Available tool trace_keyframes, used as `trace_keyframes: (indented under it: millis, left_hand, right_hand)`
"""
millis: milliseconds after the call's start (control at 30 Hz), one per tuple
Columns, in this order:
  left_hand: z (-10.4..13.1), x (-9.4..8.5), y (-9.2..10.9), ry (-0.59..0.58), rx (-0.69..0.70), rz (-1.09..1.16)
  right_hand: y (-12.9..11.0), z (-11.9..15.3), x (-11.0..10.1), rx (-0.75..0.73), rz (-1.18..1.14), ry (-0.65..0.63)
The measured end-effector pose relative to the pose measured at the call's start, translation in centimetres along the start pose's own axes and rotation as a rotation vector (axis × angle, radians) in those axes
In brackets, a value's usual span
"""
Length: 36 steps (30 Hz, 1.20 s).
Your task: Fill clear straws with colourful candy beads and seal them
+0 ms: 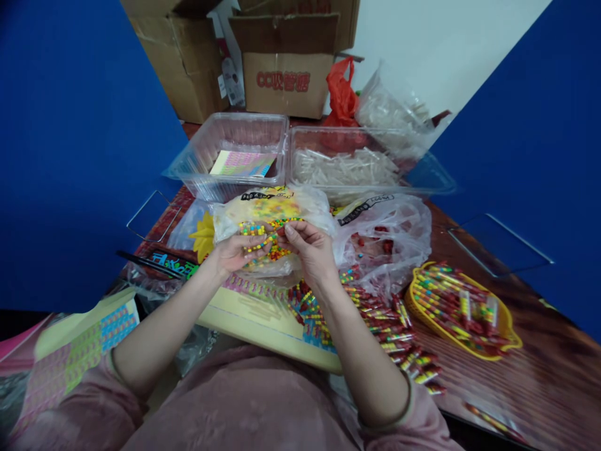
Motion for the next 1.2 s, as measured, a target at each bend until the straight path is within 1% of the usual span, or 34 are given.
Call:
trace_keyframes:
  millis: [133,300,467,667,833,933,1000,1067,1100,1167,1200]
  left_hand:
    - [0.1,-0.2,0.0,0.023,0.008,0.001]
    - [0.1,-0.2,0.0,-0.008,0.037,-0.008]
    - [0.1,0.1,0.2,0.005,0.045,-0.020]
    - [0.2,0.4,0.6,0.022,0.094,-0.012]
    - [0.3,0.7,0.9,0.012,0.111,-0.071]
    - [0.4,0.9,1.0,0.008,0.106,-0.091]
    - [0.3,0.9,0.9,0.026,0.095,-0.096]
    - [0.2,0.7,0.8,0.061,0.097,-0.103]
    - [0.1,0.6,0.9,0.074,0.103,-0.111]
    - [-0.2,0.5,0.9,0.082,0.113,-0.138]
    - [-0.3,0.5,1.0,0.082,0.115,-0.149]
  right_hand:
    - [0.2,-0.1,0.1,0.008,0.004,-0.004]
    - [0.3,-0.3,0.1,-0.002,0.042,-0.036]
    - [0.7,-0.3,0.1,0.010,0.054,-0.046]
    - [0.7,-0.3,0.4,0.014,0.026,-0.016]
    - [1.1,-0.3,0.2,0.018,0.032,-0.013]
    - [1.5,-0.3,0.5,0.021,0.051,-0.024]
    - [1.2,-0.2,0.5,0.001,0.064,-0.009]
    - [-0.3,0.4,-0.3,-0.086,0.086,0.049]
    - [-1.4,0.9,-1.1,-0.154,0.100,0.098]
    - [-3.9,2.7,-3.8,-0.270,0.138,0.214]
    - [-4.9,3.7,-5.5,-0.288,0.160,0.266]
Point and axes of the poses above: each hand's wrist, its own z-axis away from the middle knuckle, its own x-axis out of the palm, y = z × x, the point moved 8 cm from there along -z, towards the middle knuckle, and after that the axes turned 13 degrees about -y, right-handed, at the moved point
